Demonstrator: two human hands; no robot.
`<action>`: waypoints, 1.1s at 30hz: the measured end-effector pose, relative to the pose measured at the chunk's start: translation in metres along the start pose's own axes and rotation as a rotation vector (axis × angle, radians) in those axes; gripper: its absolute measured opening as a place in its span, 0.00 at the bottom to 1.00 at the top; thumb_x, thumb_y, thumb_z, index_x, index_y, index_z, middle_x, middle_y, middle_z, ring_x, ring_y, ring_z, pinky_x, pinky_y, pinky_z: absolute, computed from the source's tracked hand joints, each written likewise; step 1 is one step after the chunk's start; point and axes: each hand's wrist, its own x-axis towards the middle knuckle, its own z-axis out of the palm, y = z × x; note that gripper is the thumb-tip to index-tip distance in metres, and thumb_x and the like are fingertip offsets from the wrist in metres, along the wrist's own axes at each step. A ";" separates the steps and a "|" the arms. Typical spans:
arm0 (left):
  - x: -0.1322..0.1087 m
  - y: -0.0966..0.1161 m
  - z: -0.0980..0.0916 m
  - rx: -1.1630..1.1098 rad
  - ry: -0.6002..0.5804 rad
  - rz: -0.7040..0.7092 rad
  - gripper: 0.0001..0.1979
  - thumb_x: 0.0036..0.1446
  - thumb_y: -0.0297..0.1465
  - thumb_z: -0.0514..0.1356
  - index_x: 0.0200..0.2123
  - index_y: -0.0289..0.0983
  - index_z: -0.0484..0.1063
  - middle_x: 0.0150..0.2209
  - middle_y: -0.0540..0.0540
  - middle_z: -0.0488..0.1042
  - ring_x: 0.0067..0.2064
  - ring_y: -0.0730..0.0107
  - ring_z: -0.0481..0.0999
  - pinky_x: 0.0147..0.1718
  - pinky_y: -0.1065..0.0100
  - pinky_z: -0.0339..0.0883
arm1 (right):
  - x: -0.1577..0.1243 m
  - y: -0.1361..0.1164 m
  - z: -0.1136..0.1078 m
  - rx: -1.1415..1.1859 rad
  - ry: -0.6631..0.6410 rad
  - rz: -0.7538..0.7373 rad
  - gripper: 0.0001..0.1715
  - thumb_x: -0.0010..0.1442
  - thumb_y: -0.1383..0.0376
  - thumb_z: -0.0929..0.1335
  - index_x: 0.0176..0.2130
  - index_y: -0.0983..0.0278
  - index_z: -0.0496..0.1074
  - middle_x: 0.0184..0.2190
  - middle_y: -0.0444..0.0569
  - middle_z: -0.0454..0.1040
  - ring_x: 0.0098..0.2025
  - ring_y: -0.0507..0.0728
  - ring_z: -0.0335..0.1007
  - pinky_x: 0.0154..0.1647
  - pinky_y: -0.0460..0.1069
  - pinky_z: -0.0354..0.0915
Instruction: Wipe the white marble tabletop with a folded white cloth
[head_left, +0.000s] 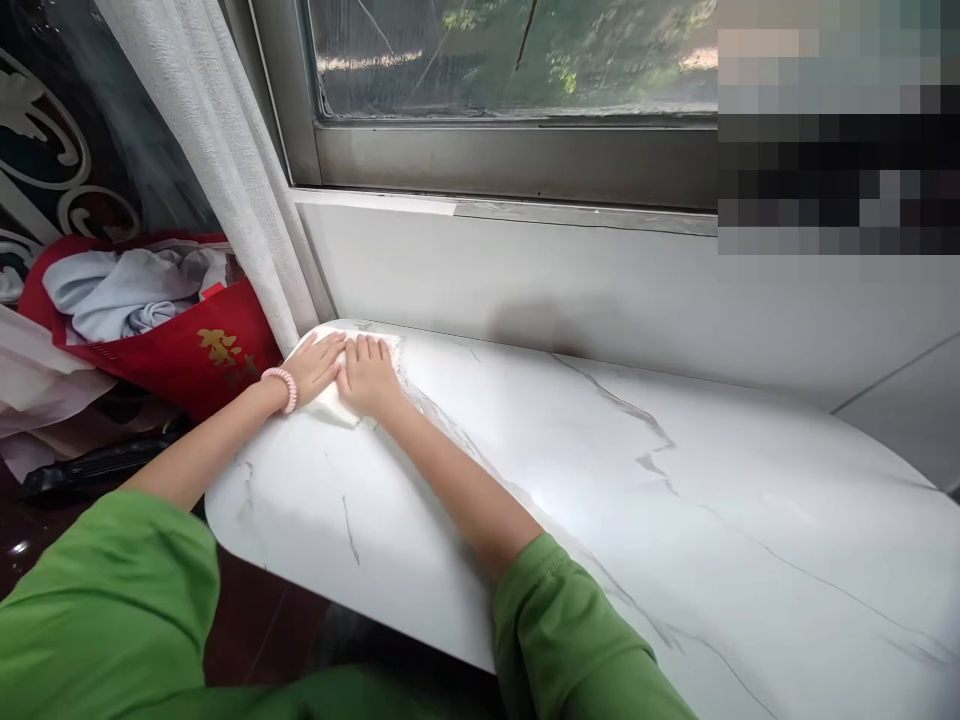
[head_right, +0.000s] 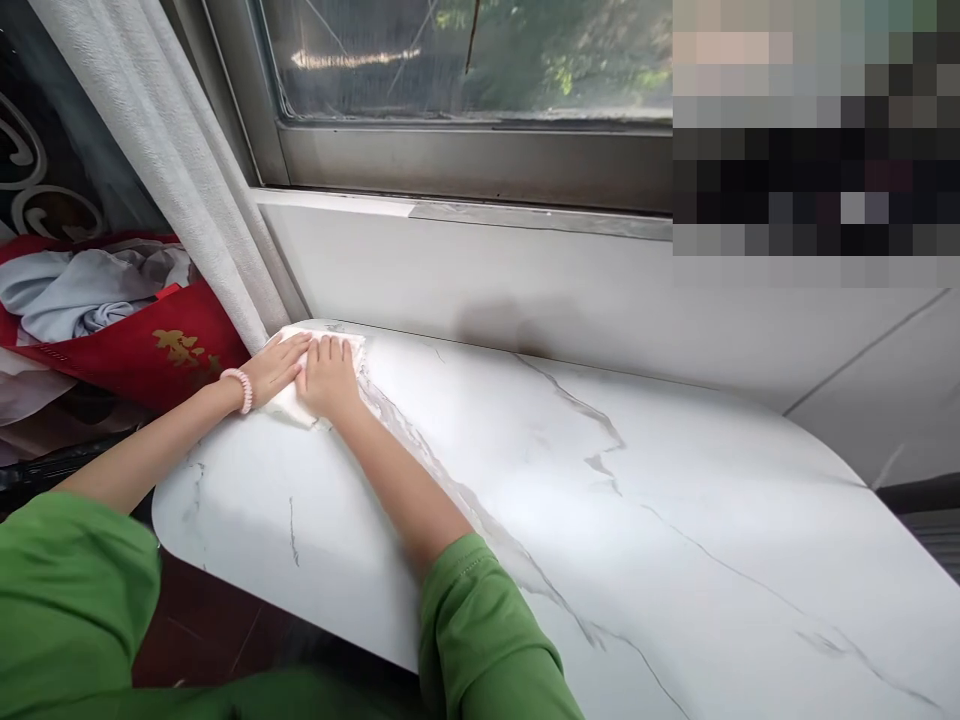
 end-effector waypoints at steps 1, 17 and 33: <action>-0.019 0.002 -0.001 0.008 0.008 -0.020 0.28 0.64 0.34 0.37 0.62 0.26 0.51 0.65 0.36 0.51 0.67 0.63 0.45 0.64 0.55 0.35 | -0.006 -0.013 -0.002 0.010 -0.007 -0.031 0.33 0.63 0.62 0.56 0.60 0.82 0.56 0.59 0.69 0.58 0.60 0.70 0.50 0.61 0.64 0.43; -0.201 0.067 -0.005 0.106 0.137 -0.232 0.27 0.65 0.32 0.36 0.66 0.36 0.37 0.65 0.40 0.52 0.65 0.61 0.51 0.63 0.52 0.39 | -0.093 -0.118 -0.031 0.224 -0.069 -0.311 0.34 0.63 0.61 0.58 0.59 0.84 0.55 0.59 0.73 0.56 0.61 0.71 0.49 0.62 0.65 0.43; -0.010 -0.011 0.001 0.069 0.010 -0.172 0.26 0.64 0.32 0.39 0.61 0.27 0.52 0.64 0.36 0.53 0.66 0.63 0.48 0.63 0.54 0.37 | 0.028 0.002 0.009 0.156 -0.011 -0.125 0.25 0.61 0.64 0.60 0.55 0.75 0.63 0.53 0.61 0.65 0.54 0.63 0.57 0.60 0.56 0.46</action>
